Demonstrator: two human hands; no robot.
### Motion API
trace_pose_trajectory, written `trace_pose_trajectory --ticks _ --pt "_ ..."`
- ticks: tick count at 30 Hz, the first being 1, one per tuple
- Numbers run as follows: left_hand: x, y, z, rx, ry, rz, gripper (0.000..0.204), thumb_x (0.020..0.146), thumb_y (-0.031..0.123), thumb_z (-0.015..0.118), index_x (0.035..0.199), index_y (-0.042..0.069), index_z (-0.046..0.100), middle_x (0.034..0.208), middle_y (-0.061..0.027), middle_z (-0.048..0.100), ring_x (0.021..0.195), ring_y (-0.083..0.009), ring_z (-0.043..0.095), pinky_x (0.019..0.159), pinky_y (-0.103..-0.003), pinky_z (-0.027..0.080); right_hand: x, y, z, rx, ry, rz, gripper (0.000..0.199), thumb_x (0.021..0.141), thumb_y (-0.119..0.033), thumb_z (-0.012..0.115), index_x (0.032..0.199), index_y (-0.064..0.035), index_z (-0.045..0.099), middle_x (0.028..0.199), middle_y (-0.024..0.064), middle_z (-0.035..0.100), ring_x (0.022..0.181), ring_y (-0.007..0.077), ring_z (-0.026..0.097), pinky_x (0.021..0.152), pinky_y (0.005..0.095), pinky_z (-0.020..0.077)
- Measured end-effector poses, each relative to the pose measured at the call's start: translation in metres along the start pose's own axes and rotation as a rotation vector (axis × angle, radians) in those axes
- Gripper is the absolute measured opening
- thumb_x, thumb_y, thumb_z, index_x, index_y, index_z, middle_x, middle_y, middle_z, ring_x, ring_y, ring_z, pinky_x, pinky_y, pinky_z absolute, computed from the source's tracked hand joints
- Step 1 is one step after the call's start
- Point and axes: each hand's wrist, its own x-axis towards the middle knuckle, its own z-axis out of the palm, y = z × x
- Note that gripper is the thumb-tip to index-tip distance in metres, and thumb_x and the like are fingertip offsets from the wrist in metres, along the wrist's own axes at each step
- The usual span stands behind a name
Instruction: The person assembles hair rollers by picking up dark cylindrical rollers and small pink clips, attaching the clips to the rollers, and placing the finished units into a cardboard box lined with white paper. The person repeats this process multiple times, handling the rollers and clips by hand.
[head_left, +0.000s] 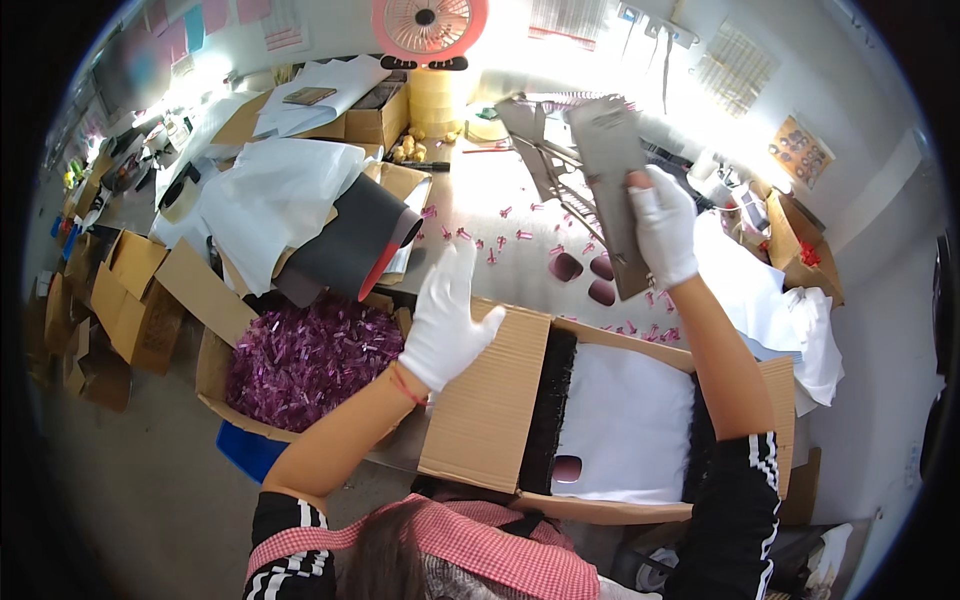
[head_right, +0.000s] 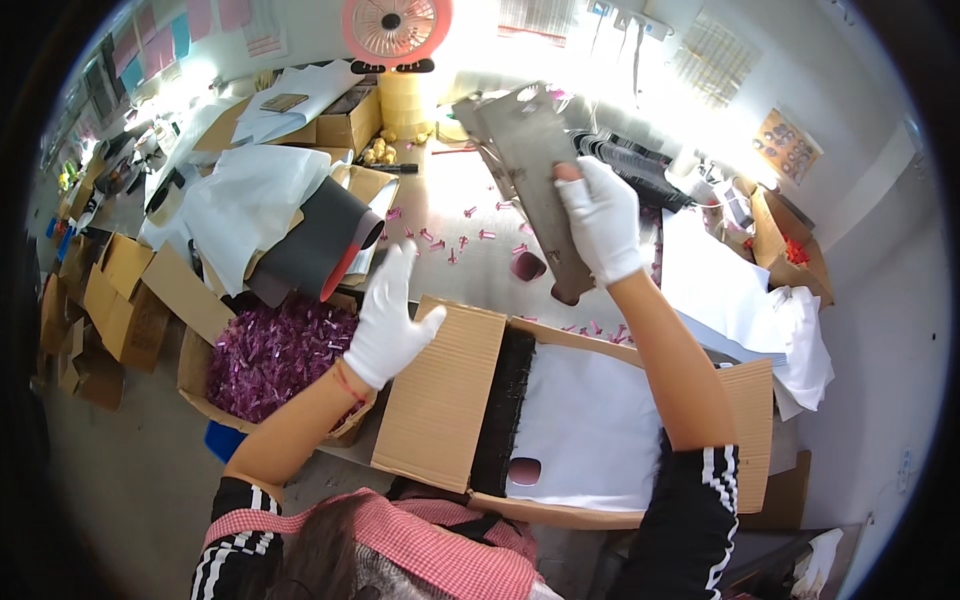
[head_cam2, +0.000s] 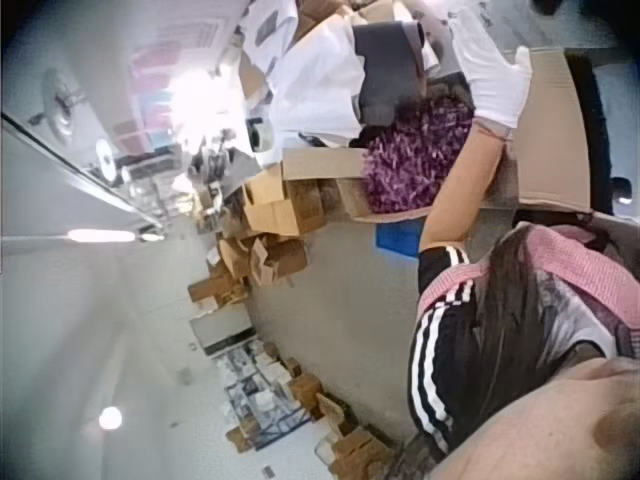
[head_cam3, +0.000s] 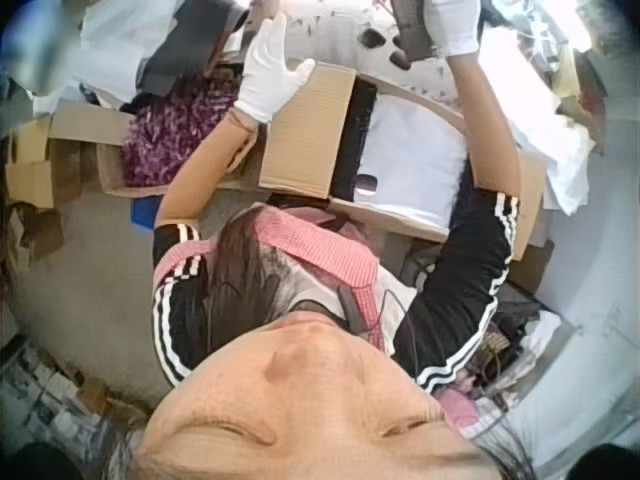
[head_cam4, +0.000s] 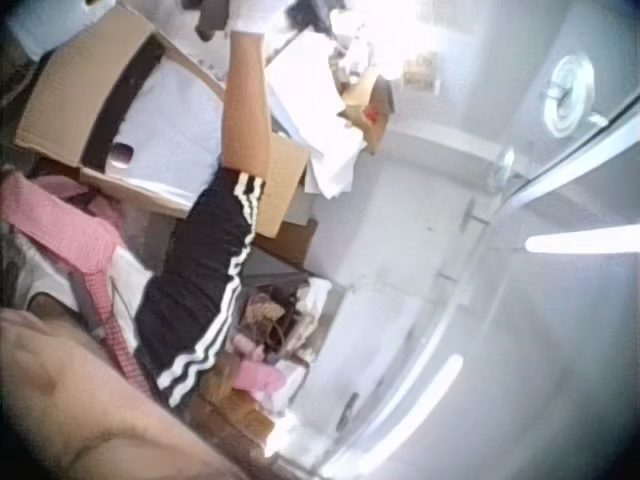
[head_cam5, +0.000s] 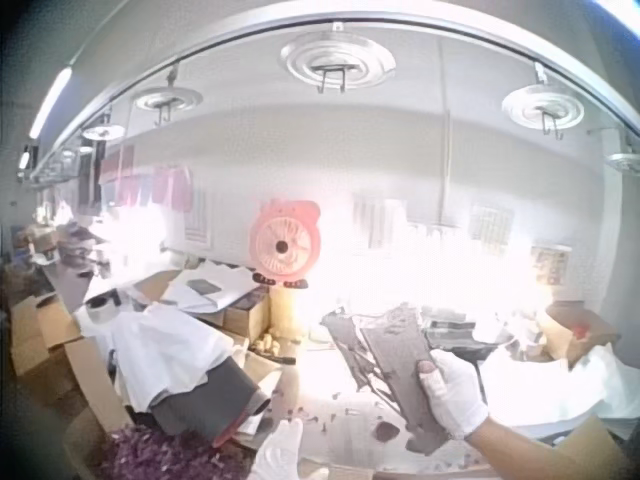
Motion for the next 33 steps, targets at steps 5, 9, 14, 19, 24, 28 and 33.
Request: trace_pose_trajectory --ticks 5,9,14,19,24,28,33 --pt "0.070 0.021 -0.043 0.231 0.322 0.177 0.132 0.063 0.048 0.084 0.155 0.001 0.002 0.159 -0.0295 0.008 0.147 -0.0476 0.006 0.117 -0.058 0.012 -0.013 -0.077 -0.034 0.702 0.034 0.481 0.044 0.105 -0.044 0.045 0.097 -0.0046 0.065 0.076 -0.0008 0.061 0.061 0.0041 0.055 0.053 0.0202 0.0456" --pt "0.069 0.039 -0.096 0.166 0.291 0.419 0.086 0.060 0.016 0.073 0.139 0.008 0.041 0.120 -0.0200 0.044 0.110 -0.0378 0.045 0.101 -0.050 0.036 -0.044 -0.053 -0.030 0.862 -0.127 0.505 0.060 0.099 -0.060 0.045 0.097 -0.0037 0.063 0.072 -0.0009 0.057 0.060 0.0055 0.055 0.055 0.0211 0.0461" --pt "0.036 0.015 -0.132 0.241 0.186 0.314 0.087 0.052 0.012 0.070 0.136 0.007 0.047 0.117 -0.0167 0.049 0.107 -0.0373 0.046 0.096 -0.046 0.038 -0.107 -0.042 0.016 0.275 -0.148 0.139 0.057 0.101 -0.054 0.042 0.081 -0.0010 0.049 0.070 0.0116 0.050 0.063 0.0228 0.051 0.062 0.0337 0.0417" --pt "0.007 -0.024 -0.156 0.348 0.111 0.206 0.083 0.052 0.018 0.071 0.132 0.009 0.050 0.115 -0.0157 0.049 0.105 -0.0371 0.046 0.096 -0.048 0.037 -0.162 -0.065 0.068 0.235 -0.367 0.390 0.032 0.102 -0.026 0.050 0.082 -0.0020 0.054 0.064 0.0156 0.047 0.056 0.0292 0.044 0.056 0.0349 0.0421" --pt "-0.026 -0.073 -0.192 0.434 0.041 0.093 0.084 0.051 0.019 0.072 0.131 0.009 0.051 0.116 -0.0162 0.049 0.107 -0.0364 0.047 0.097 -0.048 0.037 -0.157 -0.044 0.082 0.481 -0.219 0.648 0.026 0.101 -0.023 0.054 0.081 -0.0064 0.053 0.067 0.0062 0.060 0.055 0.0136 0.053 0.051 0.0270 0.0440" --pt "-0.056 -0.101 -0.237 0.561 0.041 0.023 0.082 0.052 0.015 0.070 0.132 0.009 0.051 0.115 -0.0175 0.049 0.107 -0.0382 0.046 0.096 -0.048 0.036 -0.127 0.043 0.057 0.504 0.295 0.918 0.022 0.103 -0.027 0.047 0.089 -0.0106 0.051 0.072 0.0024 0.060 0.056 0.0100 0.056 0.045 0.0217 0.0430" --pt "-0.065 -0.089 -0.246 0.545 0.005 0.107 0.077 0.052 0.010 0.066 0.128 0.011 0.055 0.111 -0.0173 0.048 0.102 -0.0380 0.046 0.094 -0.048 0.037 -0.068 0.008 0.098 0.969 -0.033 1.142 0.031 0.104 -0.038 0.043 0.083 -0.0159 0.050 0.056 -0.0095 0.033 0.041 0.0038 0.029 0.035 0.0207 0.0195"
